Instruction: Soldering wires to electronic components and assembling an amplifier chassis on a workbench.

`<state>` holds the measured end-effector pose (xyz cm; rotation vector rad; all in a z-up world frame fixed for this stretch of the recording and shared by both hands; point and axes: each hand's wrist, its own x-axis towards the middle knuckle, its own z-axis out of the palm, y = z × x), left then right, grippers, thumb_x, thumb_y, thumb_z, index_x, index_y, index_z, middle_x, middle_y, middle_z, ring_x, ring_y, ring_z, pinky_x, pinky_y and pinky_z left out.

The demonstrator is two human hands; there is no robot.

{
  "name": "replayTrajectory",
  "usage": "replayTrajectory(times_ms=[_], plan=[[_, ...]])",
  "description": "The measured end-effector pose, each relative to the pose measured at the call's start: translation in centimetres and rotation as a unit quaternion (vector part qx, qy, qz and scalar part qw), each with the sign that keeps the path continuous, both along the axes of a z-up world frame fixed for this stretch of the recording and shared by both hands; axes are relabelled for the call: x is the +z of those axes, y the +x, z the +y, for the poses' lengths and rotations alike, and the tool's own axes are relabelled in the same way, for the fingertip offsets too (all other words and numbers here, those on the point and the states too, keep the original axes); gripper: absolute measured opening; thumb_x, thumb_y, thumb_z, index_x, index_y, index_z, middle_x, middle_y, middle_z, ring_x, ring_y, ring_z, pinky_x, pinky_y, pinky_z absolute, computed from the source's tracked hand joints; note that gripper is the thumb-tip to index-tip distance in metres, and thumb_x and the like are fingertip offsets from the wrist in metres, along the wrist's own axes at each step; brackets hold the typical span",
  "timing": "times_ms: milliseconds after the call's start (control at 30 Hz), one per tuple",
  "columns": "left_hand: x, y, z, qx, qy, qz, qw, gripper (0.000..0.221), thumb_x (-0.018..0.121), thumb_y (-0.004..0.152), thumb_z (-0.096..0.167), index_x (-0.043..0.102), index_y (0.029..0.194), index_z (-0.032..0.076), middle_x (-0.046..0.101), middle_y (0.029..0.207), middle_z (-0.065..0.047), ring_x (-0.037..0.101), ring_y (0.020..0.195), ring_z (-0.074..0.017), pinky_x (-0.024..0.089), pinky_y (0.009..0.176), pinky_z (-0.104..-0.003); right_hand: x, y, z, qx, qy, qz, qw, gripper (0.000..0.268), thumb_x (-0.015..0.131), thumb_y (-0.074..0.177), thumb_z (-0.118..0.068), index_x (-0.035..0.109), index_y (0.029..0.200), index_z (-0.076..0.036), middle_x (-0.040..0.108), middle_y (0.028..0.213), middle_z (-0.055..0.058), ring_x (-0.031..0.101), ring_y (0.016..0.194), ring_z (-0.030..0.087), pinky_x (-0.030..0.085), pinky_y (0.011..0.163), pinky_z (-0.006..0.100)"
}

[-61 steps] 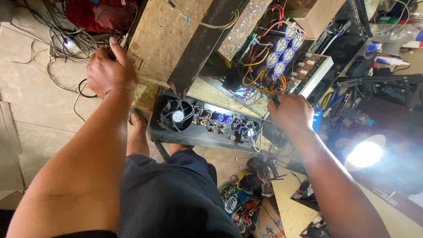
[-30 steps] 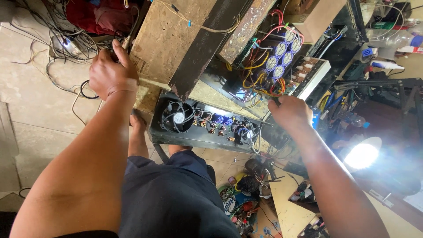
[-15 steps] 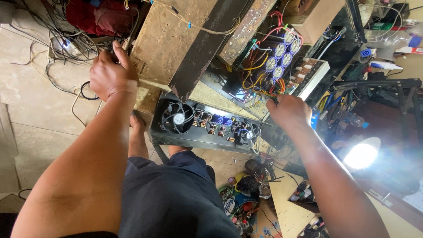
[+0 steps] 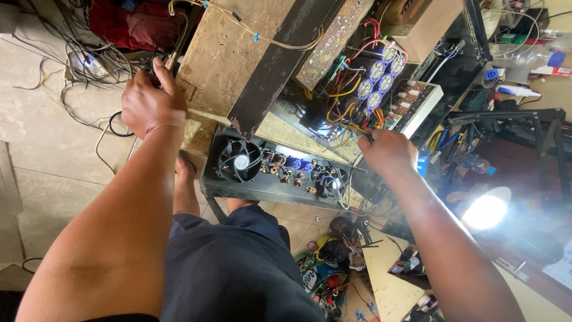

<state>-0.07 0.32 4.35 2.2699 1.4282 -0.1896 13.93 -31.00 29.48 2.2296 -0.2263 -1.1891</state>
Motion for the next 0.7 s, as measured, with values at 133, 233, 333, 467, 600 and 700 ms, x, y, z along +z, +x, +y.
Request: replayTrajectory(times_ms=[133, 233, 333, 467, 600, 700], plan=[[-0.3, -0.1, -0.1, 0.000, 0.010, -0.016, 1.000, 0.065, 0.033, 0.107, 0.064, 0.068, 0.080, 0.017, 0.070, 0.078, -0.008, 0.064, 0.068, -0.0335, 0.042, 0.048, -0.049, -0.3, 0.0, -0.4, -0.002, 0.010, -0.006, 1.000, 0.056, 0.036, 0.106, -0.049, 0.066, 0.132, -0.010, 0.073, 0.110, 0.011, 0.069, 0.101, 0.031, 0.059, 0.079, 0.047], [-0.4, -0.1, -0.1, 0.002, 0.019, -0.021, 1.000, 0.064, 0.035, 0.107, 0.063, 0.068, 0.078, 0.016, 0.071, 0.078, -0.008, 0.065, 0.069, -0.0356, 0.043, 0.049, -0.051, -0.1, 0.0, -0.1, 0.005, 0.011, 0.000, 1.000, 0.053, 0.036, 0.108, -0.048, 0.070, 0.119, -0.008, 0.071, 0.098, 0.010, 0.069, 0.091, 0.028, 0.059, 0.072, 0.044], [-0.4, -0.1, -0.1, -0.001, 0.017, -0.015, 1.000, 0.065, 0.033, 0.107, 0.064, 0.069, 0.079, 0.017, 0.070, 0.078, -0.008, 0.065, 0.069, -0.0343, 0.042, 0.047, -0.050, 0.1, 0.2, 0.2, 0.011, 0.007, 0.025, 1.000, 0.052, 0.035, 0.110, -0.048, 0.066, 0.096, -0.009, 0.064, 0.085, 0.007, 0.064, 0.081, 0.025, 0.055, 0.073, 0.042], [-0.1, -0.1, 0.0, -0.004, 0.016, -0.019, 1.000, 0.065, 0.034, 0.108, 0.063, 0.067, 0.077, 0.016, 0.070, 0.077, -0.008, 0.064, 0.068, -0.0336, 0.042, 0.047, -0.049, 0.2, 0.4, 0.1, 0.003, 0.026, 0.033, 0.999, 0.060, 0.033, 0.107, -0.048, 0.056, 0.147, -0.010, 0.072, 0.117, 0.014, 0.069, 0.105, 0.033, 0.057, 0.087, 0.049], [0.2, -0.1, 0.0, -0.009, 0.007, -0.012, 1.000, 0.065, 0.033, 0.108, 0.062, 0.066, 0.077, 0.015, 0.069, 0.077, -0.007, 0.062, 0.067, -0.0316, 0.040, 0.047, -0.047, -0.1, 0.5, -1.0, -0.040, 0.083, 0.009, 0.996, 0.056, 0.036, 0.107, -0.045, 0.068, 0.124, -0.002, 0.072, 0.094, 0.017, 0.069, 0.084, 0.034, 0.055, 0.070, 0.045], [-0.2, -0.3, -0.1, -0.013, 0.031, -0.025, 0.999, 0.066, 0.034, 0.108, 0.062, 0.068, 0.078, 0.014, 0.070, 0.075, -0.010, 0.064, 0.064, -0.0337, 0.039, 0.043, -0.048, 0.0, 0.9, -1.2, -0.116, 0.098, -0.012, 0.988, 0.049, 0.043, 0.108, -0.042, 0.064, 0.086, -0.004, 0.060, 0.072, 0.009, 0.060, 0.065, 0.026, 0.047, 0.062, 0.041]])
